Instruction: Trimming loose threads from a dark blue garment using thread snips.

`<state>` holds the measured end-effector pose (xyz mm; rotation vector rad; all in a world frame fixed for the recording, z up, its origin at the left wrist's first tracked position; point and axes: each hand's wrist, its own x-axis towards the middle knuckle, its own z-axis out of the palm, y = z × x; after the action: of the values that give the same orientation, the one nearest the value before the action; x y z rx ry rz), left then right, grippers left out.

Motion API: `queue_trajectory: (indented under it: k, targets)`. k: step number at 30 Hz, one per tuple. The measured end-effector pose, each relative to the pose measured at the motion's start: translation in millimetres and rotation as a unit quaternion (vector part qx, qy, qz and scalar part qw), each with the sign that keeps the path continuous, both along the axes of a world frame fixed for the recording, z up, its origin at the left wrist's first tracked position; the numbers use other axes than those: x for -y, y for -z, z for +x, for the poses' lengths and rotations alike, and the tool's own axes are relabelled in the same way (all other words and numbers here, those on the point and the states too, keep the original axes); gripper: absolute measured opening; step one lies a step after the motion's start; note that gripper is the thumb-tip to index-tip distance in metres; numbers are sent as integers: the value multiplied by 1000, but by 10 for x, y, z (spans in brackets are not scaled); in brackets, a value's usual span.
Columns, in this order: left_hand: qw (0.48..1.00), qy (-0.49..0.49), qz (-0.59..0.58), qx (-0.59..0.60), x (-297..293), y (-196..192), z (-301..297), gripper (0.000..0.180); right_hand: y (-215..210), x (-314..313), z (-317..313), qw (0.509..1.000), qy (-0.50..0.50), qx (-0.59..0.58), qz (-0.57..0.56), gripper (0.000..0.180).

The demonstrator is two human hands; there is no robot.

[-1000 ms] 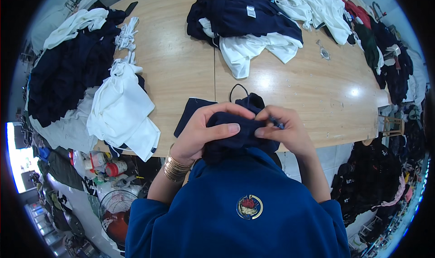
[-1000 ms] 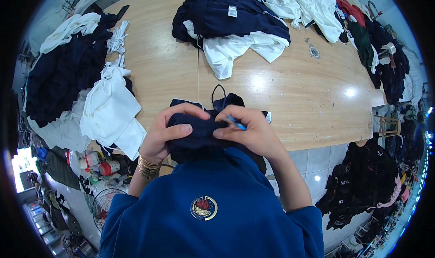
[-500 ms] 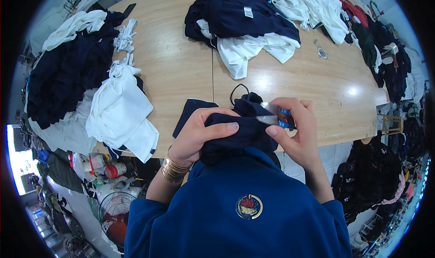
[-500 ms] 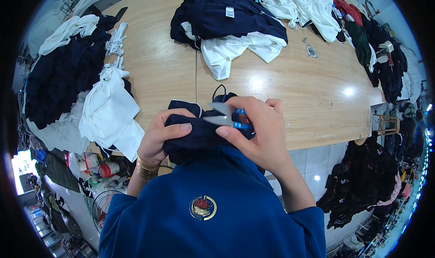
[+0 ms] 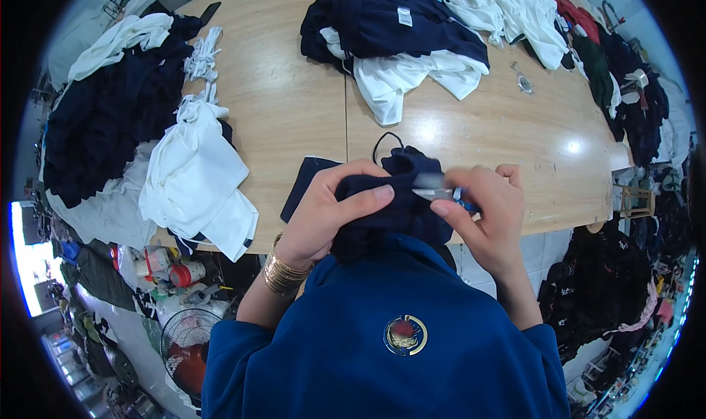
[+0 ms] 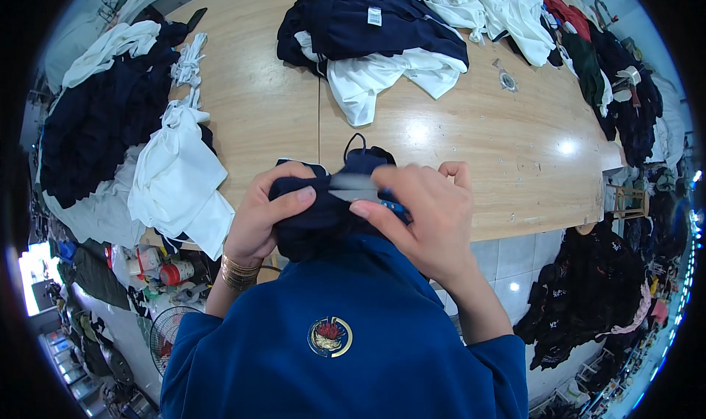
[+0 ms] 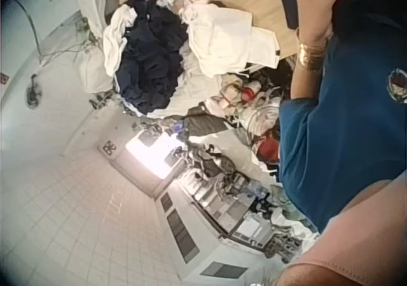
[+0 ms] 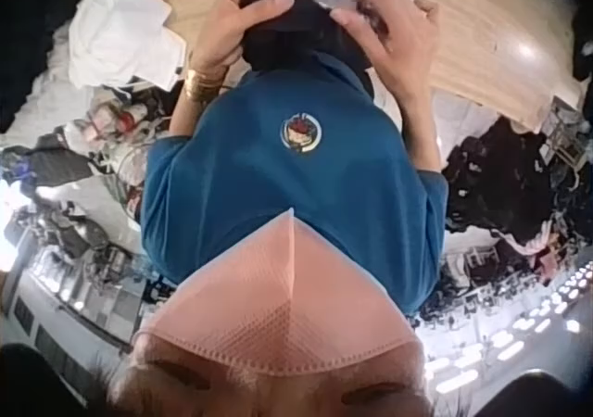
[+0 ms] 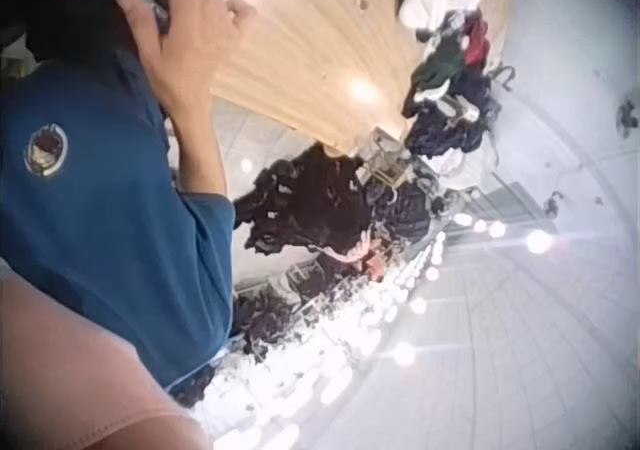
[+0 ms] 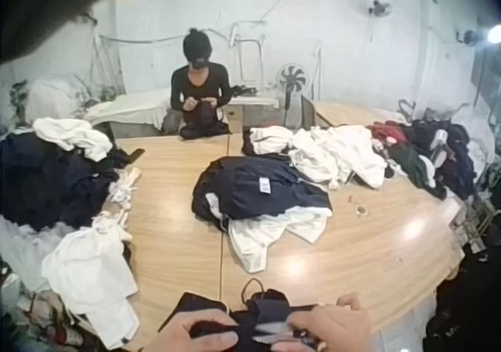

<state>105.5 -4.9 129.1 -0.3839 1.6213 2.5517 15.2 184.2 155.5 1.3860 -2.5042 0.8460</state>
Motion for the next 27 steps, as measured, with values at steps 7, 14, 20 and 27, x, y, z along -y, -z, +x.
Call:
queue_trajectory:
  k: [7,14,20,27]
  targets:
    - [998,-25,53,7,31,57,-2,24,53,-5,6,984,12,170,-51,29]
    - [999,-31,10,-37,19,-5,-17,44,47,1,14,998,-18,50,-40,24]
    - [998,-26,-15,-62,19,-79,-26,53,32,-12,-2,1000,-19,14,-17,25]
    - [997,-12,-29,-75,21,-79,-21,56,33,-1,0,999,-27,15,-28,25]
